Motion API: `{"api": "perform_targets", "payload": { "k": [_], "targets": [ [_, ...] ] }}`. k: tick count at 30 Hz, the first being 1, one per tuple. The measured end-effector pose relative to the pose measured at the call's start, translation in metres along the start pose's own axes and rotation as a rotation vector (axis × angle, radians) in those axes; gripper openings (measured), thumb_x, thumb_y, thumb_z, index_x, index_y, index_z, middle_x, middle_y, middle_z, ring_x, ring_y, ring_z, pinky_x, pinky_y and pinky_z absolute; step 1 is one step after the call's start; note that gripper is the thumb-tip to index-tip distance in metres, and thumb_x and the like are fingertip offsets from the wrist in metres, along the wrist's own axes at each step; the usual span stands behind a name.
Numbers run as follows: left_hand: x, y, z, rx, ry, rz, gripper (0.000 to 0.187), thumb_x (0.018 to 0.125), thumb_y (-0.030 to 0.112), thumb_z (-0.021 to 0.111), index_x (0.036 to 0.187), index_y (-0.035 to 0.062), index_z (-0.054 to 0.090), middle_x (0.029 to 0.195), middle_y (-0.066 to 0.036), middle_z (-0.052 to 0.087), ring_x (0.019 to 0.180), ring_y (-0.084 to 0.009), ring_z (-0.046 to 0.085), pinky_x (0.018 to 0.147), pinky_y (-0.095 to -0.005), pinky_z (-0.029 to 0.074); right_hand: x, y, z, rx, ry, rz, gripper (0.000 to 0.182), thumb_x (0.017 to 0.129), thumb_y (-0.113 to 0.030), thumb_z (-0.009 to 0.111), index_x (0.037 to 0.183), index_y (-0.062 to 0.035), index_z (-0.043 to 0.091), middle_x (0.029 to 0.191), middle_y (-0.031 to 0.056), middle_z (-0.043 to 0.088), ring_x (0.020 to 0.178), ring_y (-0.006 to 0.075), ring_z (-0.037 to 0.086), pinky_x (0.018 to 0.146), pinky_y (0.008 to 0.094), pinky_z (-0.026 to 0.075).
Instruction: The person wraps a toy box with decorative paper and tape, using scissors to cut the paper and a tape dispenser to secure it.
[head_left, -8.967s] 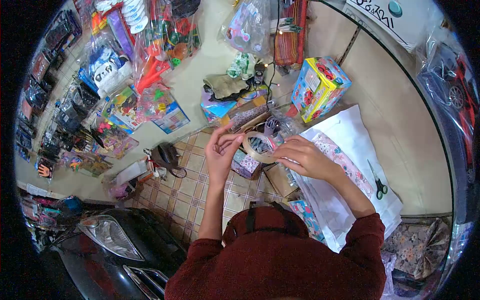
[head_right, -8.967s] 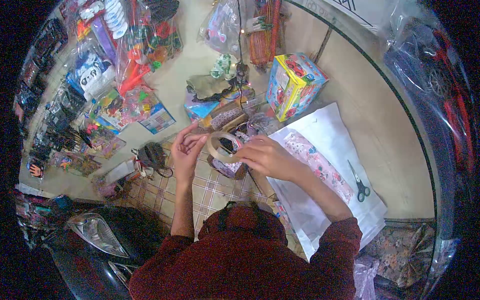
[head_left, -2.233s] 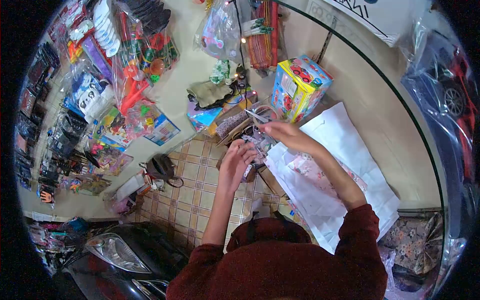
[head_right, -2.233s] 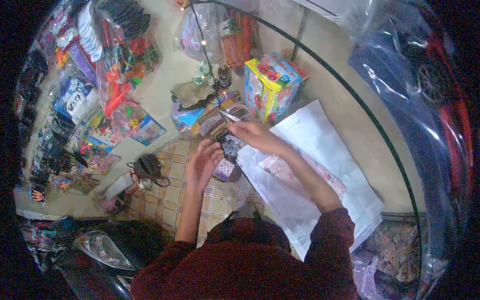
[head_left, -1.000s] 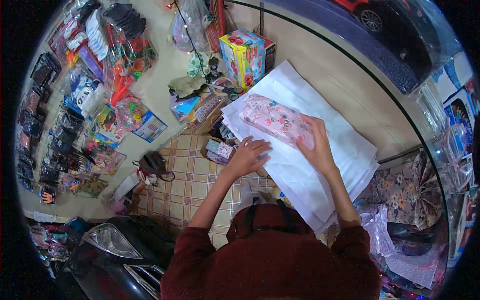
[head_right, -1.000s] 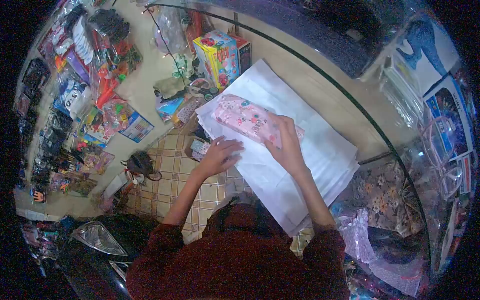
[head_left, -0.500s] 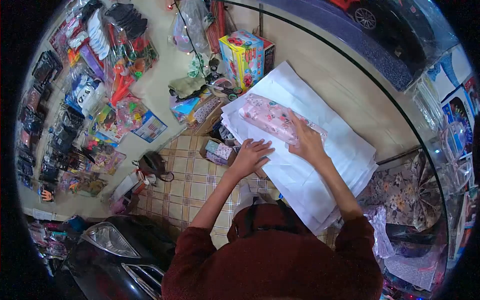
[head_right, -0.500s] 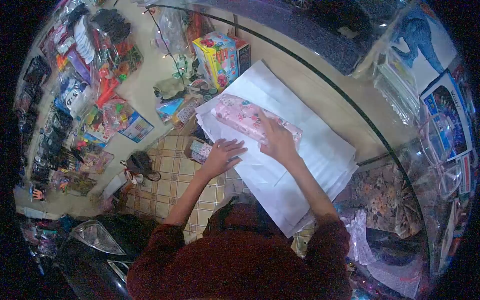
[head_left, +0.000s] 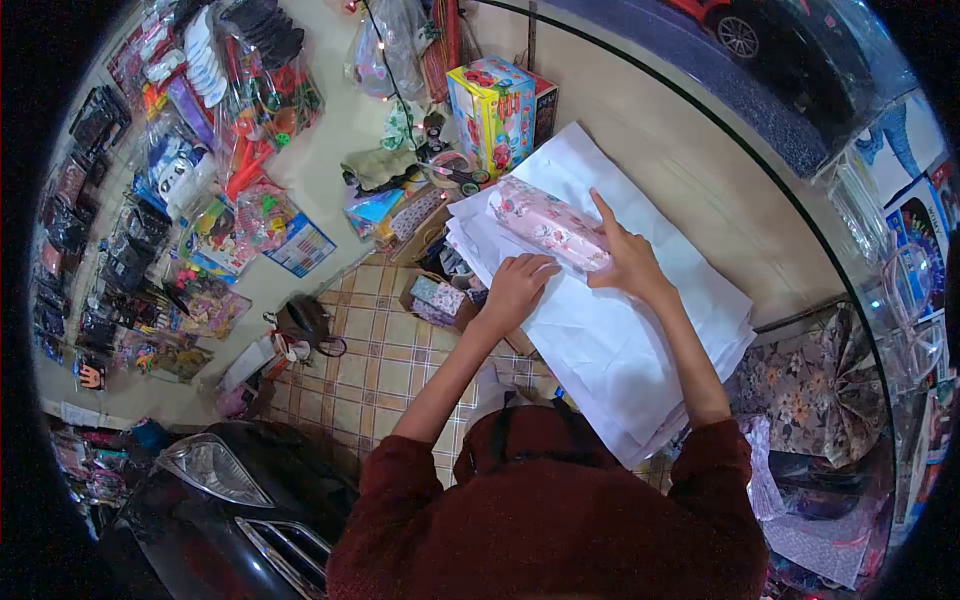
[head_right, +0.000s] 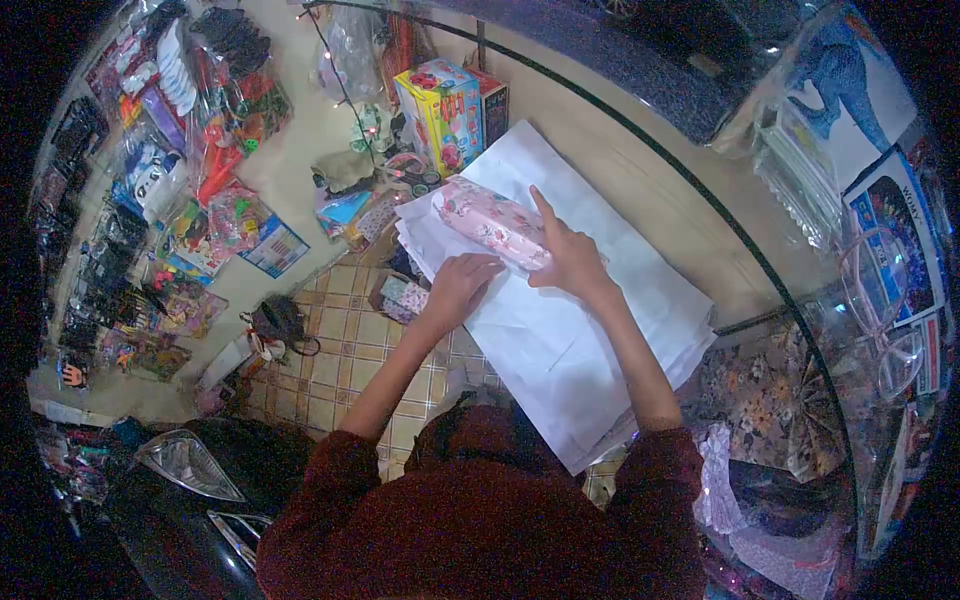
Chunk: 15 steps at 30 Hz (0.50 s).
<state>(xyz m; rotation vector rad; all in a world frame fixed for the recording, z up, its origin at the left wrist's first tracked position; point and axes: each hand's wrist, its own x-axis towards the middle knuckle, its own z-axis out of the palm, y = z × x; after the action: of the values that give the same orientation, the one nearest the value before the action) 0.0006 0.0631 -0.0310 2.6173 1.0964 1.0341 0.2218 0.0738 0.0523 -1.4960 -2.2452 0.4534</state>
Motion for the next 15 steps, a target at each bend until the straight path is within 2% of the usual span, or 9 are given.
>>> {"api": "perform_targets", "payload": {
  "k": [5, 8, 11, 15],
  "targets": [
    [0.013, -0.017, 0.014, 0.229, 0.013, 0.07, 0.026, 0.076, 0.013, 0.061, 0.102, 0.0113, 0.065, 0.1, -0.002, 0.061, 0.095, -0.0204, 0.055, 0.078, -0.0355, 0.041, -0.001, 0.001, -0.001, 0.02, 0.006, 0.008, 0.126, 0.047, -0.015, 0.081, 0.15, -0.0215, 0.008, 0.11, 0.0231, 0.064, 0.097, 0.0415, 0.062, 0.083, 0.0441, 0.051],
    [0.011, -0.024, 0.024, 0.353, 0.009, 0.123, 0.022, 0.076, 0.014, 0.058, 0.096, 0.011, 0.066, 0.094, -0.002, 0.059, 0.098, -0.0197, 0.052, 0.079, -0.0349, 0.04, -0.002, 0.001, -0.001, 0.009, 0.004, -0.009, 0.128, 0.047, -0.013, 0.084, 0.15, -0.0202, 0.008, 0.112, 0.0222, 0.061, 0.093, 0.0408, 0.063, 0.079, 0.0469, 0.051],
    [0.01, -0.026, 0.025, 0.361, 0.011, 0.167, 0.02, 0.076, 0.015, 0.056, 0.093, 0.0112, 0.065, 0.092, -0.002, 0.056, 0.099, -0.0206, 0.051, 0.08, -0.0372, 0.039, -0.002, 0.002, 0.001, 0.008, 0.016, -0.009, 0.125, 0.049, -0.014, 0.08, 0.15, -0.0214, 0.007, 0.108, 0.0221, 0.064, 0.096, 0.0411, 0.063, 0.083, 0.0433, 0.051],
    [0.017, -0.017, 0.011, 0.336, 0.185, 0.156, 0.016, 0.076, 0.015, 0.059, 0.091, 0.0118, 0.063, 0.108, -0.006, 0.057, 0.111, -0.0231, 0.05, 0.09, -0.0426, 0.036, 0.002, 0.002, -0.016, 0.138, -0.096, 0.021, 0.123, 0.051, -0.012, 0.077, 0.15, -0.0201, 0.005, 0.106, 0.0217, 0.063, 0.097, 0.0415, 0.061, 0.087, 0.0422, 0.049]
  ]
}}
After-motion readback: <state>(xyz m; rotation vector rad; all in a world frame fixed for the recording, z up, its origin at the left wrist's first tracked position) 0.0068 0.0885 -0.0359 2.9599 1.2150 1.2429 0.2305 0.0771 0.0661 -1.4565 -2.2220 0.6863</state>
